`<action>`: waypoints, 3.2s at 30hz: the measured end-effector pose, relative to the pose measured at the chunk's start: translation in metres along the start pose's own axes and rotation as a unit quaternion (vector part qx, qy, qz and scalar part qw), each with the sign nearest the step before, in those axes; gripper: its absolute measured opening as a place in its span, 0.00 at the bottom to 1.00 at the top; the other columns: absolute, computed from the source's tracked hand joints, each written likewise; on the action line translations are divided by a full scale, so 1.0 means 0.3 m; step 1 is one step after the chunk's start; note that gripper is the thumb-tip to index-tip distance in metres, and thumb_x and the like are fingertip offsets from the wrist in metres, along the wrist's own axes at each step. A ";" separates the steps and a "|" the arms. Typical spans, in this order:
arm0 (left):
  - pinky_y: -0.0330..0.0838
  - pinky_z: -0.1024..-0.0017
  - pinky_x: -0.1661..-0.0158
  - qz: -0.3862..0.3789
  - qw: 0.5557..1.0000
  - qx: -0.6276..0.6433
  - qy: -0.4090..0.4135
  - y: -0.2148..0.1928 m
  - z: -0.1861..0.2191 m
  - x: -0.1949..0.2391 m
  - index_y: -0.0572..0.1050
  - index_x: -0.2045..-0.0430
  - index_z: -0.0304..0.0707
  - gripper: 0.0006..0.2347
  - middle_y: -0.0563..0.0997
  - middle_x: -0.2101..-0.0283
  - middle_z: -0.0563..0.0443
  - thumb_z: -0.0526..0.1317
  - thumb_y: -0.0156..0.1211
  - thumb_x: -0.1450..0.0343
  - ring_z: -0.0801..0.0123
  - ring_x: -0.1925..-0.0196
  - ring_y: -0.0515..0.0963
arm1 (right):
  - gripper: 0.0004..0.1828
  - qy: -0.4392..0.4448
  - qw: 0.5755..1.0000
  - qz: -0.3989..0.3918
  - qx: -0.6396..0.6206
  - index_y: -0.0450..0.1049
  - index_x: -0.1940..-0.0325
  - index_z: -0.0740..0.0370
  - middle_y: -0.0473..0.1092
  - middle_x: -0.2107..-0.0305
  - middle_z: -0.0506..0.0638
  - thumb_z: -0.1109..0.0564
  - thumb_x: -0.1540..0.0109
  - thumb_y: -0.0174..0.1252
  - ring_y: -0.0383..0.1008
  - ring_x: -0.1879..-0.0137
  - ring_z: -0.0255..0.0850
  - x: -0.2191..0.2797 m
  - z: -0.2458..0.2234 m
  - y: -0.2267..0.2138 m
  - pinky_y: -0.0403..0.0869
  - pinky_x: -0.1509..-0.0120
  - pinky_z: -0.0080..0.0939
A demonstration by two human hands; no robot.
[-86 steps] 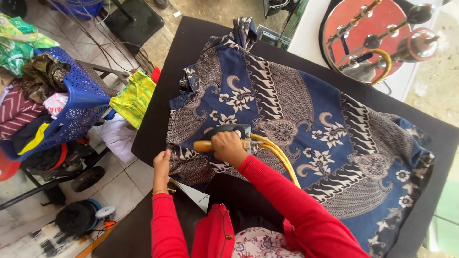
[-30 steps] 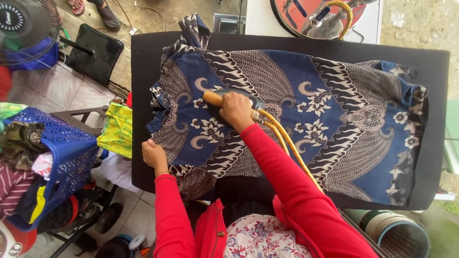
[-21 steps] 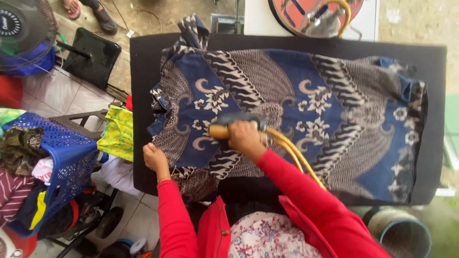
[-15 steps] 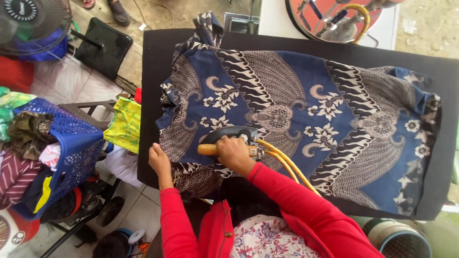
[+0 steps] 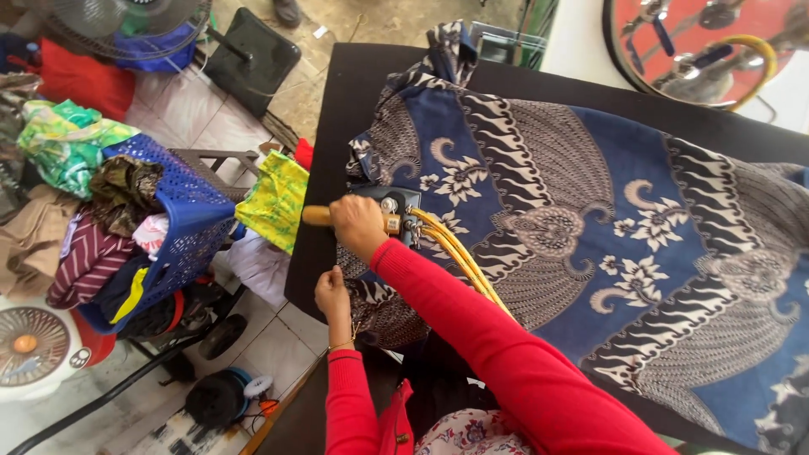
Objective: The person irons a large patterned blue cloth on a black ironing board using a steam iron. They repeatedly smooth the fabric, lift and reposition sections to ensure even coverage, and continue ironing different areas of the cloth.
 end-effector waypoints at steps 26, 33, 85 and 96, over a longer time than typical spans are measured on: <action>0.75 0.51 0.41 -0.070 0.991 0.075 -0.088 0.055 -0.218 -0.037 0.87 0.55 0.42 0.15 0.89 0.54 0.45 0.50 0.57 0.15 0.47 0.44 0.84 | 0.08 -0.021 0.998 0.008 0.060 0.86 0.62 0.47 0.83 0.69 0.43 0.56 0.40 0.62 0.87 0.58 0.44 0.129 -0.032 -0.017 0.84 0.60 0.49; 0.72 0.47 0.38 -0.084 0.993 0.051 -0.071 0.022 -0.152 -0.035 0.87 0.53 0.40 0.27 0.87 0.50 0.39 0.64 0.51 0.17 0.42 0.39 0.82 | 0.07 -0.049 0.995 0.022 0.084 0.82 0.65 0.45 0.79 0.70 0.42 0.51 0.47 0.64 0.85 0.58 0.43 0.450 0.218 -0.015 0.81 0.59 0.48; 0.91 0.57 0.40 -0.134 0.856 0.431 -0.253 0.332 0.183 1.185 0.75 0.43 0.22 0.19 0.84 0.41 0.28 0.36 0.71 0.25 0.47 0.43 0.91 | 0.11 0.535 0.843 0.033 -0.042 0.84 0.64 0.57 0.82 0.68 0.59 0.54 0.47 0.61 0.85 0.61 0.62 2.451 1.563 0.054 0.83 0.54 0.60; 0.94 0.61 0.42 -0.126 0.861 0.428 -0.245 0.359 0.226 1.195 0.80 0.58 0.31 0.11 0.88 0.48 0.33 0.36 0.77 0.29 0.51 0.46 0.93 | 0.18 0.593 0.792 0.126 -0.066 0.84 0.53 0.68 0.80 0.60 0.69 0.57 0.44 0.61 0.83 0.54 0.71 2.744 2.234 -0.169 0.81 0.49 0.69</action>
Point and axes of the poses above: each hand's wrist, its own x-axis away from the middle knuckle, its own y-axis out of the palm, z = x × y, the point moved 7 cm from there along -x, towards the middle knuckle
